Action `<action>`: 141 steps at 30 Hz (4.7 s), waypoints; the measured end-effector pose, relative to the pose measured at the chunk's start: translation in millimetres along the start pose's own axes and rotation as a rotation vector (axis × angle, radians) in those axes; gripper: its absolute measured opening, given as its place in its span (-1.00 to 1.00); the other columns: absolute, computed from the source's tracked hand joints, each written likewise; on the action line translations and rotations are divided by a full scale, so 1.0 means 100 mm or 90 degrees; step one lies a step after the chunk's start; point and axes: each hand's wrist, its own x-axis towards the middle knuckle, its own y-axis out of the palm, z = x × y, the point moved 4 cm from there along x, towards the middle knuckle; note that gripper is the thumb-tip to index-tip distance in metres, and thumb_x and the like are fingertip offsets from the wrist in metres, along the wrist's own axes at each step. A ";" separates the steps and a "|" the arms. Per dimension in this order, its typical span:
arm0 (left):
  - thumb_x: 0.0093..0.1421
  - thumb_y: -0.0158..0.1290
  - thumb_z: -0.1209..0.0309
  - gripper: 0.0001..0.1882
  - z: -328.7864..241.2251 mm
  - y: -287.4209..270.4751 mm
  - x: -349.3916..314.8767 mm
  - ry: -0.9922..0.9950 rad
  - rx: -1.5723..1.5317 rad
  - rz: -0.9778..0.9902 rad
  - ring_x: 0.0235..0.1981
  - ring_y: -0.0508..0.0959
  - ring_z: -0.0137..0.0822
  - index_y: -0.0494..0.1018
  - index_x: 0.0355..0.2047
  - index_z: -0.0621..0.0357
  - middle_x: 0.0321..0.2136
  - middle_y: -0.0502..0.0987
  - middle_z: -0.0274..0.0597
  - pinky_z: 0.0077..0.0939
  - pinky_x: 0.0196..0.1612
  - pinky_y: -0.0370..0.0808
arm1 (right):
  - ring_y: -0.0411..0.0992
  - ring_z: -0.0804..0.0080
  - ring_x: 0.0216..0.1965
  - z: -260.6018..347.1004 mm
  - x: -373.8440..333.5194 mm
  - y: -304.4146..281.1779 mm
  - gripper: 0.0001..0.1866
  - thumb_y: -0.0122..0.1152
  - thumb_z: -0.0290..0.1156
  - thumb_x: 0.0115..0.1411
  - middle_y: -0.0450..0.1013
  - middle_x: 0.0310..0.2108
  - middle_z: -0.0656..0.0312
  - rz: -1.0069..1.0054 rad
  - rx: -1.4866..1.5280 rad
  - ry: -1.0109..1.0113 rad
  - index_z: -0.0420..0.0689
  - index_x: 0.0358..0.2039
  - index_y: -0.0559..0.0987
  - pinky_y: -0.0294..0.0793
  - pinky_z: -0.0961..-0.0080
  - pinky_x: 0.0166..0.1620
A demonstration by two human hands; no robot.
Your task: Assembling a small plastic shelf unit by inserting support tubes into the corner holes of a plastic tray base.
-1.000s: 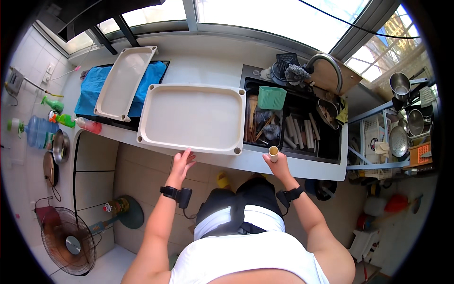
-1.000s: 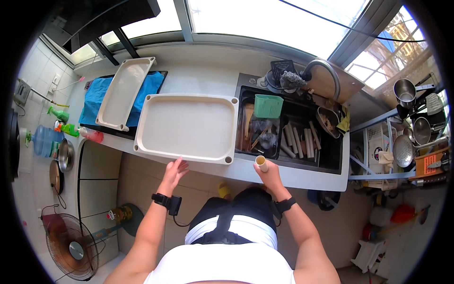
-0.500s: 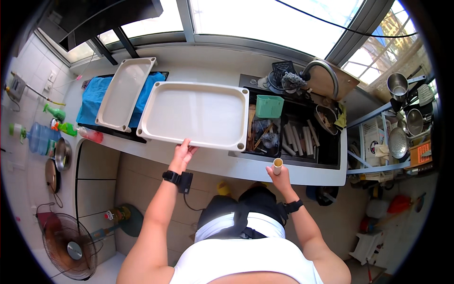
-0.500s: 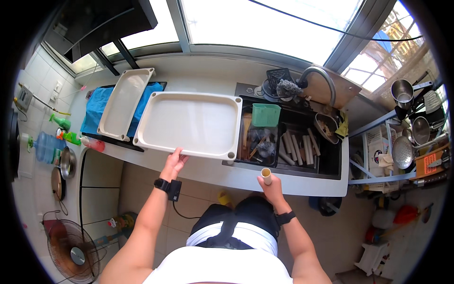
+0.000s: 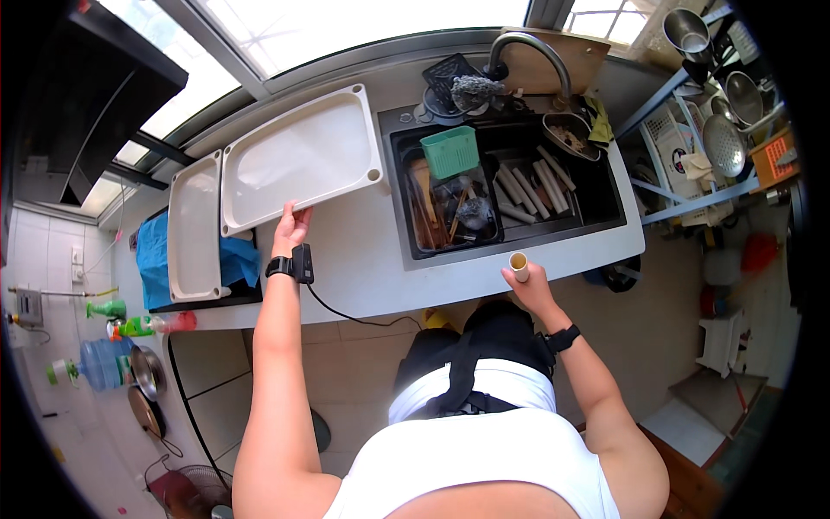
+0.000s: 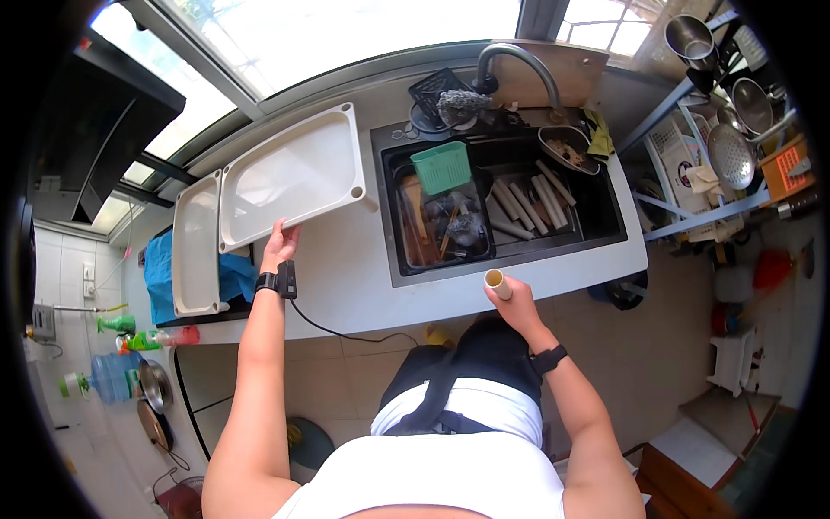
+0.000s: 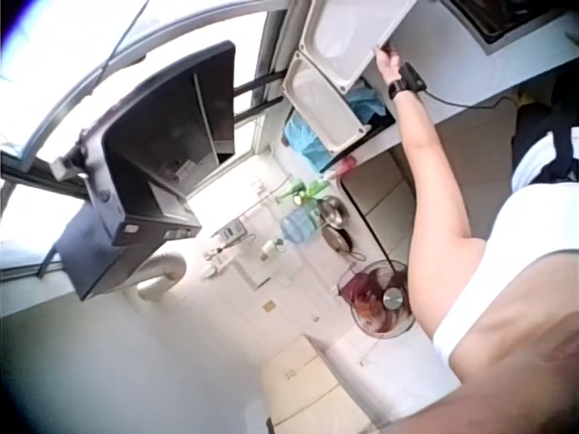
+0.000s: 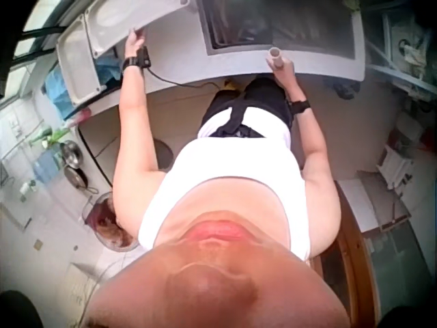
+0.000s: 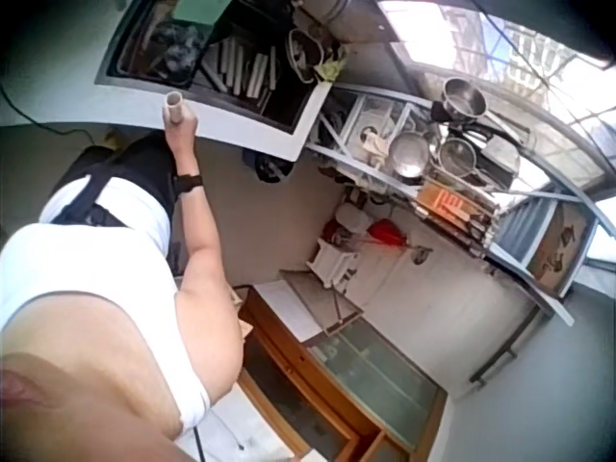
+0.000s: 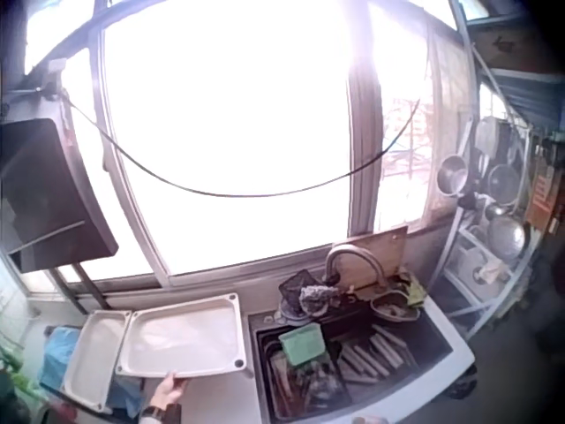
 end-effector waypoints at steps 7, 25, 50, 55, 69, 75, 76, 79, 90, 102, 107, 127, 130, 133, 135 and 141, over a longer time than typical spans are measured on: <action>0.28 0.03 0.43 -0.87 -0.01 -0.16 0.34 -0.013 0.093 -0.028 -0.09 0.53 -0.14 0.43 -0.24 0.24 -0.21 0.54 -0.07 -0.17 0.17 0.48 | 0.39 0.19 -0.53 -0.16 -0.14 -0.14 -0.78 0.29 -0.36 0.14 0.45 -0.55 0.02 -0.025 -0.053 0.053 -0.26 -0.42 0.51 0.42 0.40 -0.38; 0.31 0.03 0.12 -0.44 0.52 0.56 -0.22 -0.186 0.155 -0.024 0.18 0.36 0.03 0.27 0.10 0.34 0.07 0.40 0.16 -0.08 0.28 0.32 | 0.34 0.02 -0.50 -0.39 -0.09 -0.01 -0.83 0.32 -0.51 0.03 0.40 -0.53 -0.02 0.011 0.018 0.025 -0.24 -0.45 0.47 0.38 0.37 -0.38; 0.34 -0.13 0.41 -0.68 -0.65 1.83 -1.32 -0.156 -0.086 0.025 -0.10 0.59 -0.09 0.38 -0.01 0.42 -0.15 0.53 0.14 -0.35 -0.05 0.63 | 0.46 0.02 -0.43 -0.75 0.11 0.17 -0.80 0.32 -0.48 0.01 0.47 -0.50 0.02 0.157 0.121 0.067 -0.19 -0.42 0.44 0.42 0.35 -0.35; 0.24 -0.11 0.51 -0.73 -0.69 2.04 -1.54 -0.192 -0.216 -0.043 -0.17 0.64 -0.13 0.31 -0.08 0.42 -0.19 0.55 0.09 -0.32 -0.12 0.65 | 0.45 -0.08 -0.35 -0.80 0.00 0.26 -0.77 0.33 -0.45 0.00 0.48 -0.45 -0.02 0.185 0.114 0.104 -0.18 -0.38 0.45 0.43 0.25 -0.30; 0.33 -0.14 0.48 -0.83 -0.79 2.11 -1.74 -0.171 -0.231 -0.040 -0.32 0.66 -0.07 0.15 -0.14 0.28 -0.30 0.58 0.10 -0.32 -0.24 0.69 | 0.42 -0.07 -0.42 -0.86 -0.05 0.29 -0.76 0.32 -0.54 -0.05 0.44 -0.49 0.00 0.164 0.125 0.082 -0.20 -0.40 0.41 0.41 0.33 -0.34; 0.27 -0.11 0.50 -0.77 -0.75 2.03 -1.76 -0.189 -0.213 -0.045 -0.32 0.65 -0.17 0.14 -0.13 0.34 -0.34 0.54 0.00 -0.32 -0.23 0.68 | 0.45 -0.06 -0.40 -0.58 0.08 0.18 -0.70 0.22 -0.46 0.05 0.46 -0.45 0.03 0.191 0.112 0.097 -0.12 -0.19 0.39 0.43 0.26 -0.31; 0.27 -0.11 0.50 -0.76 -0.73 2.01 -1.76 -0.193 -0.208 -0.040 -0.31 0.65 -0.16 0.16 -0.11 0.36 -0.31 0.53 0.02 -0.33 -0.23 0.68 | 0.46 -0.04 -0.37 -0.50 0.11 0.17 -0.66 0.19 -0.43 0.09 0.46 -0.38 0.03 0.215 0.094 0.097 -0.11 -0.11 0.38 0.44 0.24 -0.28; 0.27 -0.11 0.51 -0.77 -0.58 1.96 -1.80 -0.197 -0.167 -0.024 -0.28 0.64 -0.15 0.21 -0.11 0.39 -0.28 0.52 0.04 -0.34 -0.21 0.68 | 0.46 -0.02 -0.29 -0.33 0.19 0.25 -0.61 0.12 -0.41 0.14 0.43 -0.21 -0.03 0.163 0.082 -0.073 -0.14 0.00 0.34 0.45 0.21 -0.23; 0.33 -0.17 0.41 -0.71 -0.09 1.59 -1.93 -0.212 0.038 0.097 -0.15 0.59 -0.15 0.44 -0.08 0.32 -0.16 0.56 -0.03 -0.30 -0.07 0.63 | 0.45 0.11 -0.16 0.27 0.48 0.85 -0.56 0.20 -0.47 0.15 0.45 -0.20 0.13 0.177 0.069 -0.253 -0.13 0.05 0.36 0.43 0.22 -0.08; 0.21 -0.10 0.53 -0.76 0.08 1.30 -2.13 -0.188 0.076 0.017 -0.27 0.62 -0.28 0.42 -0.13 0.36 -0.27 0.59 -0.13 -0.38 -0.06 0.62 | 0.46 0.06 -0.16 0.37 0.54 1.14 -0.60 0.21 -0.50 0.13 0.47 -0.21 0.11 0.191 0.183 -0.231 -0.13 -0.01 0.39 0.47 0.23 -0.12; 0.21 -0.11 0.54 -0.79 0.18 1.31 -2.19 -0.168 0.047 0.021 -0.27 0.62 -0.29 0.43 -0.18 0.35 -0.29 0.59 -0.14 -0.38 -0.07 0.63 | 0.46 0.05 -0.14 0.42 0.52 1.14 -0.55 0.22 -0.55 0.12 0.48 -0.16 0.07 0.215 0.135 -0.223 -0.14 0.05 0.39 0.48 0.27 -0.10; 0.27 -0.09 0.44 -0.78 0.97 0.90 -2.01 -0.146 0.114 -0.018 -0.09 0.57 -0.19 0.40 -0.13 0.29 -0.14 0.55 -0.10 -0.25 0.07 0.56 | 0.42 -0.10 -0.14 -0.22 0.19 0.47 -0.68 0.15 -0.56 0.12 0.48 -0.20 -0.02 0.139 0.005 -0.130 -0.19 -0.08 0.42 0.43 0.14 -0.11; 0.27 -0.09 0.46 -0.80 1.10 0.80 -1.89 -0.124 0.092 0.007 -0.09 0.56 -0.19 0.40 -0.16 0.30 -0.15 0.54 -0.10 -0.27 0.08 0.55 | 0.42 -0.13 -0.16 -0.20 0.08 0.18 -0.68 0.15 -0.56 0.12 0.48 -0.23 -0.05 0.118 -0.015 -0.091 -0.18 -0.08 0.41 0.42 0.14 -0.13; 0.27 -0.09 0.49 -0.83 1.25 0.72 -1.77 -0.113 0.088 0.045 -0.08 0.55 -0.18 0.40 -0.18 0.31 -0.16 0.53 -0.08 -0.25 0.10 0.53 | 0.43 -0.14 -0.22 -0.26 -0.06 -0.06 -0.66 0.19 -0.52 0.14 0.47 -0.29 -0.08 0.093 -0.039 -0.036 -0.16 -0.07 0.38 0.42 0.16 -0.18; 0.29 -0.12 0.47 -0.81 1.40 0.65 -1.73 -0.102 0.142 -0.025 -0.07 0.55 -0.14 0.38 -0.16 0.32 -0.14 0.52 -0.05 -0.18 0.12 0.52 | 0.44 -0.13 -0.22 -0.33 -0.16 -0.16 -0.64 0.21 -0.51 0.15 0.47 -0.25 -0.08 0.038 -0.067 -0.064 -0.15 -0.04 0.36 0.44 0.18 -0.19; 0.33 -0.17 0.36 -0.66 1.74 0.45 -1.56 -0.051 0.158 -0.049 -0.02 0.53 -0.03 0.33 -0.02 0.37 -0.06 0.48 0.07 -0.03 0.08 0.52 | 0.50 0.00 -0.12 -0.11 -0.23 -0.42 -0.64 0.22 -0.49 0.18 0.49 -0.21 -0.04 -0.027 -0.029 -0.050 -0.15 -0.02 0.36 0.49 0.28 -0.11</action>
